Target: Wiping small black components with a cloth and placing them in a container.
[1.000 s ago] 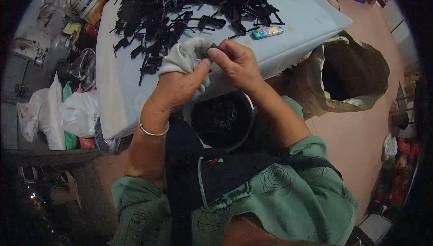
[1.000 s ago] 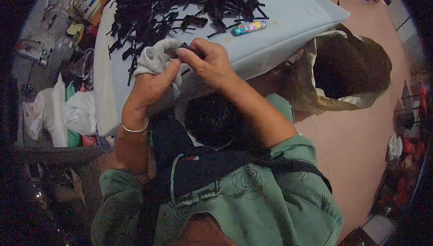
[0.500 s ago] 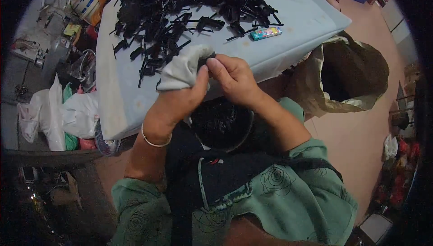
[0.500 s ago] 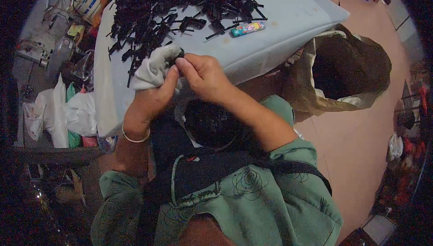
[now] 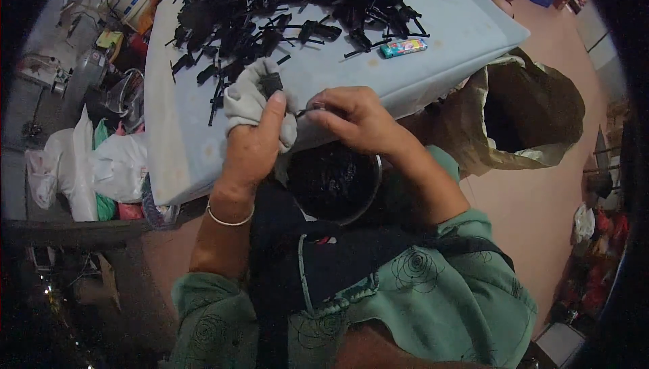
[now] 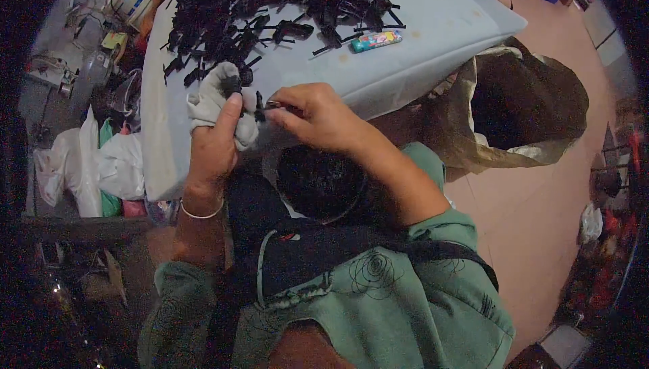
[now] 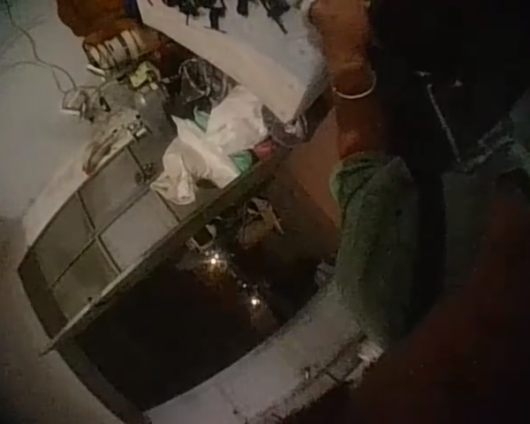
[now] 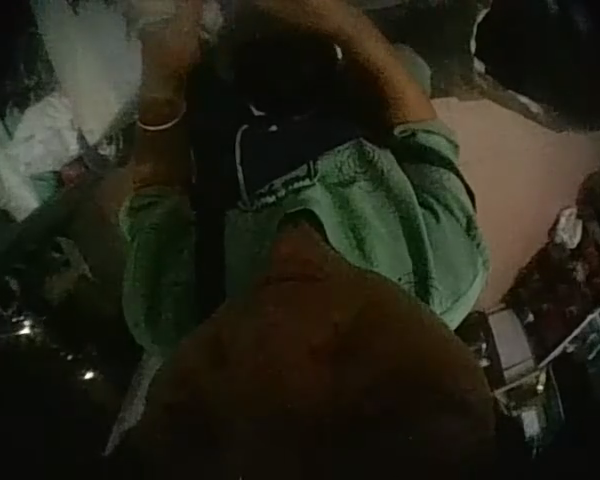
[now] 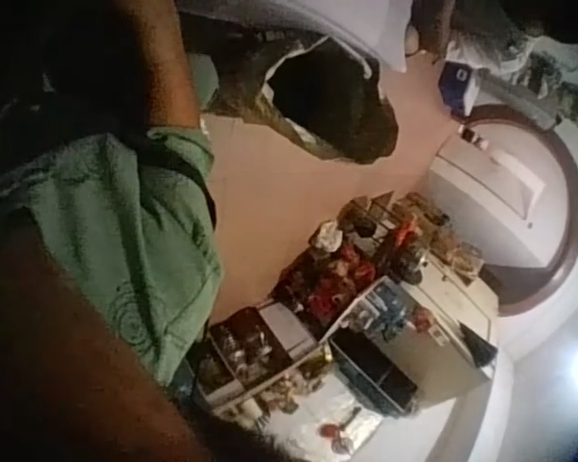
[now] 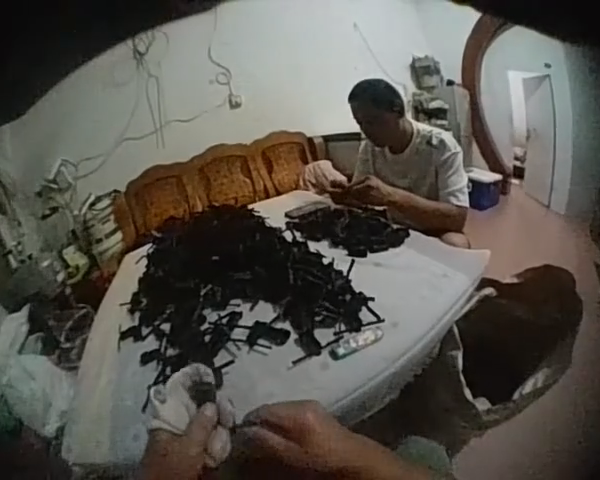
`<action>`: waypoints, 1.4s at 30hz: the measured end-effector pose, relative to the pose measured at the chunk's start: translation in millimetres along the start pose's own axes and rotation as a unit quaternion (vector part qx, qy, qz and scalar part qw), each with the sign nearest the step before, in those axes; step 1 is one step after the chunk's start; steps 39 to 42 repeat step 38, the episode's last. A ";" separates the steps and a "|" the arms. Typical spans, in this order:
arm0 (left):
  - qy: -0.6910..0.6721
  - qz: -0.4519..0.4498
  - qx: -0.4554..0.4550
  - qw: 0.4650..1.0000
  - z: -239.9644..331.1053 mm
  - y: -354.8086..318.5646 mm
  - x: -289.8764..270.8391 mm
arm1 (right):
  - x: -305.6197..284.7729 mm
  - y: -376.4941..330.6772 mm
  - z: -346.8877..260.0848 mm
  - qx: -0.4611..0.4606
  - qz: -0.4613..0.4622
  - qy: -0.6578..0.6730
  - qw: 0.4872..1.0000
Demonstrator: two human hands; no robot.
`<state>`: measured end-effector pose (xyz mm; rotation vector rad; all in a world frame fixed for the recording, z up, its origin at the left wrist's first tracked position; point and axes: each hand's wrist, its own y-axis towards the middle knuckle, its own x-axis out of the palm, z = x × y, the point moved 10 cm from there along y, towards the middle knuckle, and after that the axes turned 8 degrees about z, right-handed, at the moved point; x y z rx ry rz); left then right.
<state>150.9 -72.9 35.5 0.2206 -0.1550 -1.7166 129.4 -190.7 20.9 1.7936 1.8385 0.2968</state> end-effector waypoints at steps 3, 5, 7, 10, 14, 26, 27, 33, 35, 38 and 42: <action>0.133 0.005 0.026 0.991 5.4 -2.9 -0.5 | -2.3 -0.9 -6.7 -0.019 0.003 0.042 0.999; 0.109 -0.060 -0.094 0.988 -6.6 -15.5 16.1 | -0.5 -1.3 -5.9 0.003 -0.009 0.070 0.998; 0.093 -0.092 -0.123 0.984 -11.3 -21.6 19.3 | 8.4 -4.4 9.8 0.105 -0.038 0.102 0.989; 0.101 -0.095 -0.051 0.989 -9.3 -22.2 23.4 | 6.7 -3.6 2.5 0.097 -0.016 0.090 0.991; 0.220 -0.072 0.049 0.971 -3.7 -15.1 15.5 | 14.4 -5.5 10.3 0.084 -0.045 0.058 0.994; 0.230 -0.067 -0.001 0.971 -8.7 -50.8 5.4 | 51.6 -22.8 -4.2 0.058 -0.124 0.063 0.989; 0.230 -0.065 -0.002 0.971 -13.0 -54.3 -1.6 | 45.5 -21.5 -4.5 0.058 -0.127 0.064 0.988; 0.315 -0.100 0.153 0.931 3.7 -52.5 -2.2 | 10.0 -4.5 11.3 -0.025 -0.039 -0.366 0.929; 0.362 -0.011 0.190 0.913 14.4 -46.2 -15.6 | 14.0 -6.7 10.1 -0.050 -0.047 -0.355 0.932; 0.320 0.025 0.075 0.944 18.8 -28.8 -13.2 | 24.0 -11.9 -0.5 -0.117 -0.098 -0.300 0.942; 0.320 0.025 0.075 0.944 18.8 -28.8 -13.2 | 24.0 -11.9 -0.5 -0.117 -0.098 -0.300 0.942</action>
